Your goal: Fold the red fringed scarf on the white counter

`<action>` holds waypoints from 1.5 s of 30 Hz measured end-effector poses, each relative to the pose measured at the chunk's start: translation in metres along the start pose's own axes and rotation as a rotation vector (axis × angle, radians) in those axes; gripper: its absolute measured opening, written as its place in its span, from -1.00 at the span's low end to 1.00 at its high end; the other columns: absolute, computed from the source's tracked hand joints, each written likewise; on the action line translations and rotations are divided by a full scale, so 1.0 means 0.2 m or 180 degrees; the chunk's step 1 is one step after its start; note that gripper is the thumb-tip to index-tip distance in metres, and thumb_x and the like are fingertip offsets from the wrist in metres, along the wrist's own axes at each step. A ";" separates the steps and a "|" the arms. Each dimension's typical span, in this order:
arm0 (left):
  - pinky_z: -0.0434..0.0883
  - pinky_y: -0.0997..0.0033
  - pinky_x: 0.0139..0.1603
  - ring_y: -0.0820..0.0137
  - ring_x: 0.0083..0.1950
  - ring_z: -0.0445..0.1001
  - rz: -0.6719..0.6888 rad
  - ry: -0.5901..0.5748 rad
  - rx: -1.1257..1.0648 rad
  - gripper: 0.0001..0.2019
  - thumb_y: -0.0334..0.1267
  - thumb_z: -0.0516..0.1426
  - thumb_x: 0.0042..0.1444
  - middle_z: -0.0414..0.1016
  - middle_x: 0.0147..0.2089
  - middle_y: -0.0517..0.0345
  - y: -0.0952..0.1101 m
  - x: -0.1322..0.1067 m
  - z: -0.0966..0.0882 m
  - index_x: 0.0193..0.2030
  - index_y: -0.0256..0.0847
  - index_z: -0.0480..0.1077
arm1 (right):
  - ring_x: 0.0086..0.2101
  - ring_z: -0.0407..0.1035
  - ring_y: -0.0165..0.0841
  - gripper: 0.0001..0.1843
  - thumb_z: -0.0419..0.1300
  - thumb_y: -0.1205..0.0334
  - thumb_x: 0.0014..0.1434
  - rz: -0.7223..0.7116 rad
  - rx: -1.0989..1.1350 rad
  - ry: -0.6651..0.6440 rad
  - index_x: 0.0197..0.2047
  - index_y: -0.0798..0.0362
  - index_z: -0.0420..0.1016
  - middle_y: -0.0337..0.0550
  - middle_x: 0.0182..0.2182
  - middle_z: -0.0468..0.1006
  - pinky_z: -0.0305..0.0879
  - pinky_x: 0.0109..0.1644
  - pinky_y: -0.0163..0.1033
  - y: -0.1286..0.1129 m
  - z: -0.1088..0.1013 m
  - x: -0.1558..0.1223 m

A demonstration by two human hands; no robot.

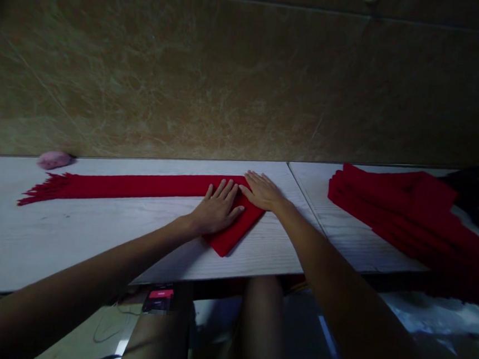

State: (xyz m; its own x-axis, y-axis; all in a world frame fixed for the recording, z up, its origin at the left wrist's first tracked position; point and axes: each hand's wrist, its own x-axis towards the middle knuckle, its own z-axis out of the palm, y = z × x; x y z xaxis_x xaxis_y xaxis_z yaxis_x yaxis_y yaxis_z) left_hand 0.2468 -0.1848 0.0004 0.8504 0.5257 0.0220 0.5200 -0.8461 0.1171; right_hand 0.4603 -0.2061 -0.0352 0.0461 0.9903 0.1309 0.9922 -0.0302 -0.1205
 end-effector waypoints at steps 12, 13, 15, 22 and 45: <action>-0.05 -0.21 0.59 0.07 0.64 -0.19 0.0729 0.0058 -0.0059 -0.27 0.18 -0.14 0.46 -0.12 0.62 -0.06 0.05 -0.39 0.07 0.58 -0.26 0.00 | 0.47 -0.05 -0.09 -0.21 -0.17 -0.20 0.46 0.0021 0.0264 -0.0040 0.52 0.15 0.15 0.09 0.48 0.08 -0.17 0.56 0.14 -0.01 -0.02 -0.01; -0.04 -0.20 0.59 0.07 0.64 -0.18 0.0713 0.0063 -0.0082 -0.29 0.17 -0.14 0.47 -0.12 0.62 -0.05 0.05 -0.39 0.08 0.58 -0.24 0.00 | 0.47 -0.06 -0.10 -0.21 -0.16 -0.21 0.46 0.0025 0.0278 -0.0064 0.52 0.15 0.15 0.09 0.48 0.07 -0.18 0.57 0.13 -0.02 -0.02 -0.01; -0.02 -0.19 0.59 0.07 0.63 -0.16 0.0722 0.0108 -0.0123 -0.32 0.15 -0.14 0.47 -0.09 0.61 -0.05 0.05 -0.39 0.08 0.57 -0.18 0.03 | 0.47 -0.06 -0.11 -0.20 -0.15 -0.21 0.46 0.0030 0.0291 -0.0120 0.52 0.18 0.15 0.11 0.48 0.08 -0.17 0.57 0.11 -0.02 -0.04 -0.01; 0.08 -0.27 0.54 -0.01 0.61 -0.06 0.0755 0.0378 -0.0231 -0.35 0.19 -0.08 0.44 -0.02 0.59 -0.08 0.04 -0.41 0.11 0.54 -0.04 0.13 | 0.48 -0.15 -0.21 -0.21 -0.46 -0.12 0.51 0.0193 0.0328 -0.0177 0.57 0.14 0.00 -0.01 0.52 -0.03 -0.13 0.55 0.03 0.06 -0.31 0.08; -0.01 -0.37 0.55 -0.02 0.62 -0.13 0.0777 0.0342 -0.1022 -0.36 0.17 -0.25 0.48 -0.07 0.61 -0.09 0.02 -0.46 0.06 0.56 -0.03 0.07 | 0.46 -0.05 -0.06 -0.21 -0.31 -0.25 0.36 0.0218 0.0438 -0.0024 0.50 -0.20 0.23 -0.07 0.46 0.12 -0.18 0.52 0.31 0.16 0.06 0.10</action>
State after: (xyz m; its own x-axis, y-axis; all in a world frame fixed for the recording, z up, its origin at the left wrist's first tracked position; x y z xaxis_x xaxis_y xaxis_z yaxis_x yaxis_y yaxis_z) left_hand 0.1722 -0.2382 -0.0120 0.9236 0.3336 0.1889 0.2382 -0.8855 0.3990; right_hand 0.4923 -0.1858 -0.0492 0.1118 0.9876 0.1103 0.9615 -0.0795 -0.2629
